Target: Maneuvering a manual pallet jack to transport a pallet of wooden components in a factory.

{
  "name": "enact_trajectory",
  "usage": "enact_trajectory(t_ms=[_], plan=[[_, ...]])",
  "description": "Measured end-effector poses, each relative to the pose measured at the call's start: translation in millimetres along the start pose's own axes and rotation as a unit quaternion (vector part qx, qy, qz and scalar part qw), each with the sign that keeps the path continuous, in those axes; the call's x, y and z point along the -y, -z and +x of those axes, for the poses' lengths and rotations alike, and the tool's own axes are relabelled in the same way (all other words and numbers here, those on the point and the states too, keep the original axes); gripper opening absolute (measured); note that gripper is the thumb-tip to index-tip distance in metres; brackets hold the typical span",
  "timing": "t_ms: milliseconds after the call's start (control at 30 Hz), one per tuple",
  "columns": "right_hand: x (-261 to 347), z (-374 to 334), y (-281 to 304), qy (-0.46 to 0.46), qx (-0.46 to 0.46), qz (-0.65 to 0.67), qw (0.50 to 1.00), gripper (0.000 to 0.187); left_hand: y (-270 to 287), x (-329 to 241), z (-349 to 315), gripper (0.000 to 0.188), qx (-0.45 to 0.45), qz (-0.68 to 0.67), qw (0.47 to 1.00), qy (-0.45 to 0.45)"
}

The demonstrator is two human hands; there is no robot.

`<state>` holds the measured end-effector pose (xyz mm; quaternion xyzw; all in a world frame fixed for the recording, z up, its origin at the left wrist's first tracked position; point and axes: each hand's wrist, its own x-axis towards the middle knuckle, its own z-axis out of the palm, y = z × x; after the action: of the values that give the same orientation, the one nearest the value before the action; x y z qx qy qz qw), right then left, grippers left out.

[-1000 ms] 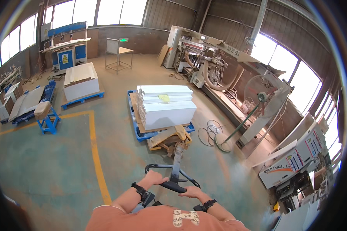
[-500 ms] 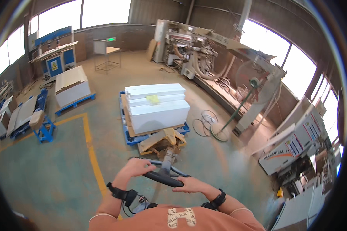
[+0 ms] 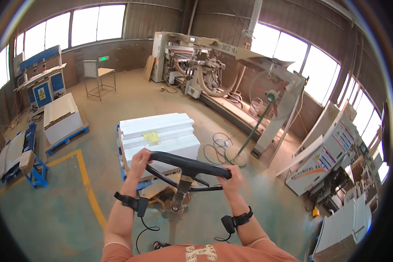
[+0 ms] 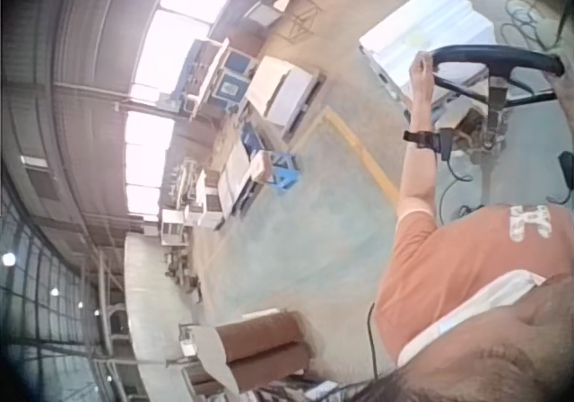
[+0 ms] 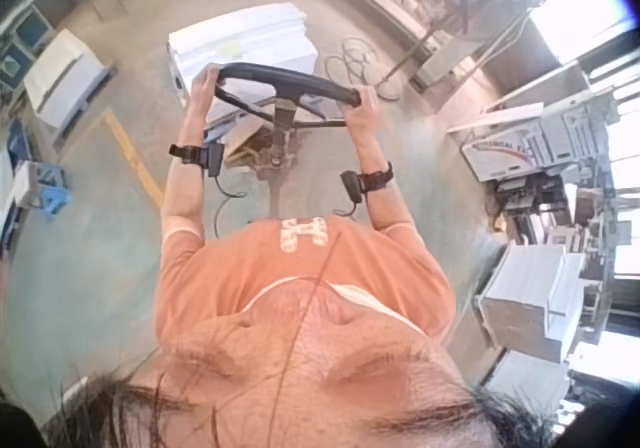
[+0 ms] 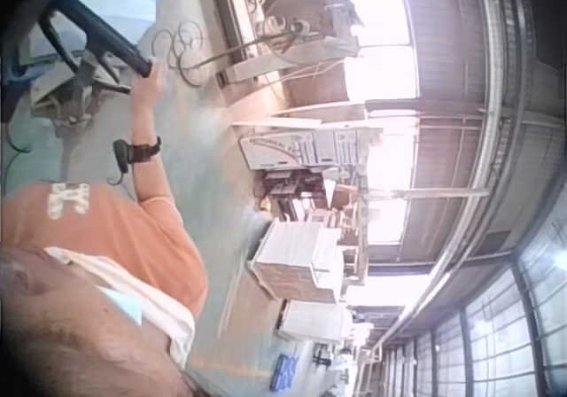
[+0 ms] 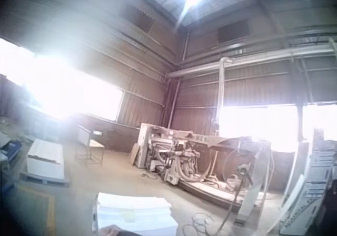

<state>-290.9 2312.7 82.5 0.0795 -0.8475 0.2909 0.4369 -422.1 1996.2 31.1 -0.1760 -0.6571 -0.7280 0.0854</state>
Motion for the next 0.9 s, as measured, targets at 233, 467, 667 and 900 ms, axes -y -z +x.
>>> enact_trajectory(t_ms=[233, 467, 667, 900], plan=[[-73.3, 54.4, -34.4, -0.03, -0.072, -0.038, 0.996, 0.032, -46.6, -10.8, 55.0, 0.031, -0.051, 0.223, 0.969, -0.095], [-93.5, 71.0, -40.1, -0.011, -0.086, -0.062, 0.994, 0.024, -56.8, 17.5, 41.9, 0.024, -0.133, 0.248, 0.946, -0.163], [-120.1, 81.0, -42.2, 0.025, -0.057, 0.027, 0.998, 0.023, -66.0, -5.3, -35.6, 0.031, -0.083, 0.325, 0.919, -0.206], [-155.7, 122.4, -98.9, 0.163, -0.063, 0.14, 0.975, 0.025, -111.5, -26.6, -109.8, 0.032, -0.16, 0.474, 0.848, -0.172]])
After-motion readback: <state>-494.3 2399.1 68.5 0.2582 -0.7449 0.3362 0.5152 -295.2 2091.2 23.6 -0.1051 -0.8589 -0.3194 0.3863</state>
